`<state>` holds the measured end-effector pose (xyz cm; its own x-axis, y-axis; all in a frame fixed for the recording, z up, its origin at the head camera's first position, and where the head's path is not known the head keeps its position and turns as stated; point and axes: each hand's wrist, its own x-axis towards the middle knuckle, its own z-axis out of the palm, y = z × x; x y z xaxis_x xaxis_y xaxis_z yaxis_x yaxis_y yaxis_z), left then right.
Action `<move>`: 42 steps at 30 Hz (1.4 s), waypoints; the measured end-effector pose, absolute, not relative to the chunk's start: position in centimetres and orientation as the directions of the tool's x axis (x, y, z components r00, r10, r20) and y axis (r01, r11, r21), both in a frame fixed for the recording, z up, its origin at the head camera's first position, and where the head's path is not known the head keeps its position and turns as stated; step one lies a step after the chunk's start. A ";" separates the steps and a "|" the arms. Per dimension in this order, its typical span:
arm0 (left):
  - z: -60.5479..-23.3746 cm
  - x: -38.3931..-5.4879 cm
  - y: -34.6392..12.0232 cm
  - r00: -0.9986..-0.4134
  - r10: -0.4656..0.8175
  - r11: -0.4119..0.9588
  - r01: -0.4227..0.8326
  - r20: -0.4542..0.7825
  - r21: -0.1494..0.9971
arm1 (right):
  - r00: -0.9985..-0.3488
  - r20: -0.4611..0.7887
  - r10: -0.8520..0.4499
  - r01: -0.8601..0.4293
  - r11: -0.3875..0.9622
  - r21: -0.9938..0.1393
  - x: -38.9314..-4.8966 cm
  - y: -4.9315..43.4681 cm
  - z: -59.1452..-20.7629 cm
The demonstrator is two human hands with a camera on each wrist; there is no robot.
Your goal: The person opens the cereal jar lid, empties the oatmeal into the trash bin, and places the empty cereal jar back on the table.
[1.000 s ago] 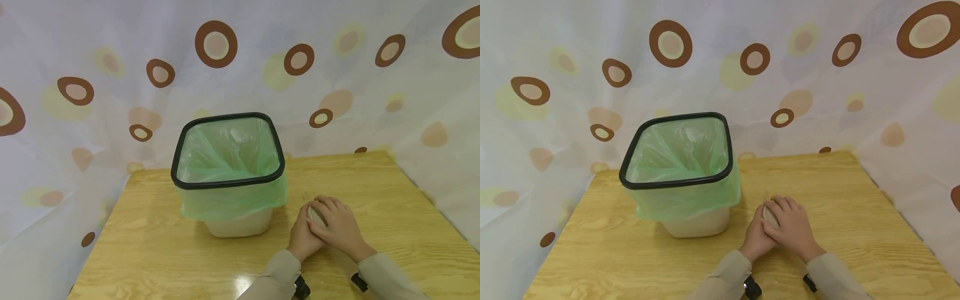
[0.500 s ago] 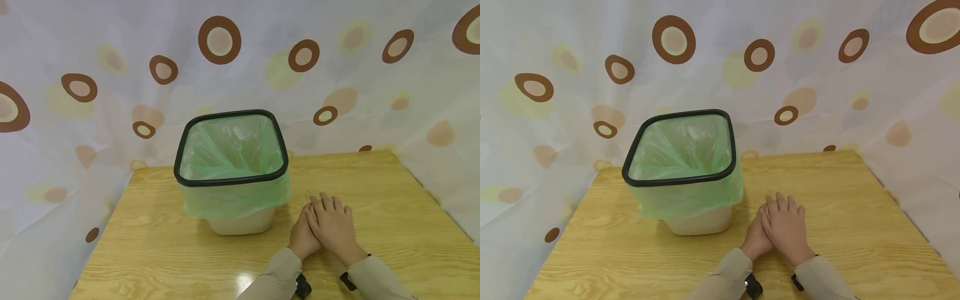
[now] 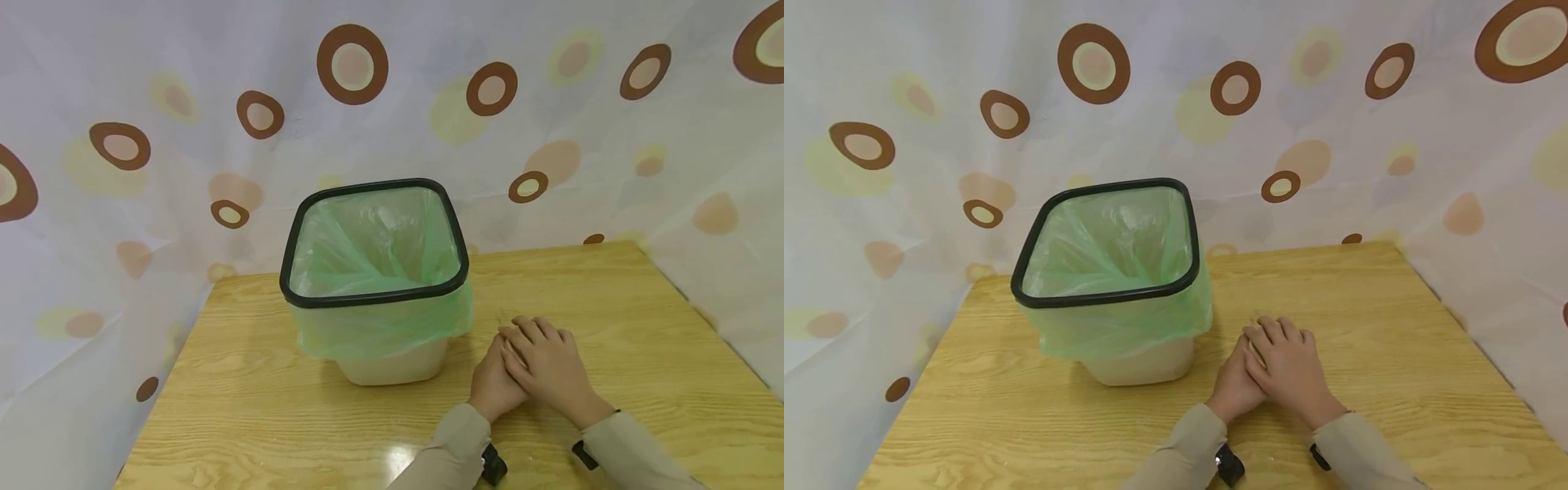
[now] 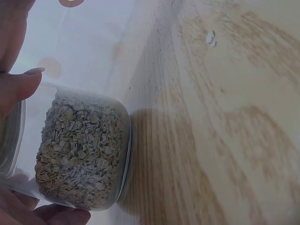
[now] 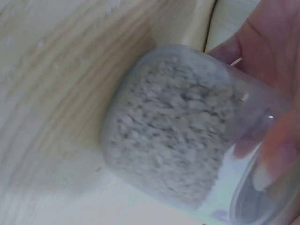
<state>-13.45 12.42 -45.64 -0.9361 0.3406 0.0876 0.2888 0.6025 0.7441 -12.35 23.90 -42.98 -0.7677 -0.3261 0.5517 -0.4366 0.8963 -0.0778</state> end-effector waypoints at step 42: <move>-45.8 -13.3 12.0 -0.936 0.335 0.535 0.287 0.113 0.795 | -0.905 0.423 -0.054 -0.156 0.965 -0.210 -11.1 21.7 -42.0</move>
<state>-13.26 11.96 -45.75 -0.9356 0.3345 0.1126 0.2869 0.5348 0.7948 -11.07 21.70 -42.04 -0.9047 -0.0540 0.4226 -0.1558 0.9652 -0.2101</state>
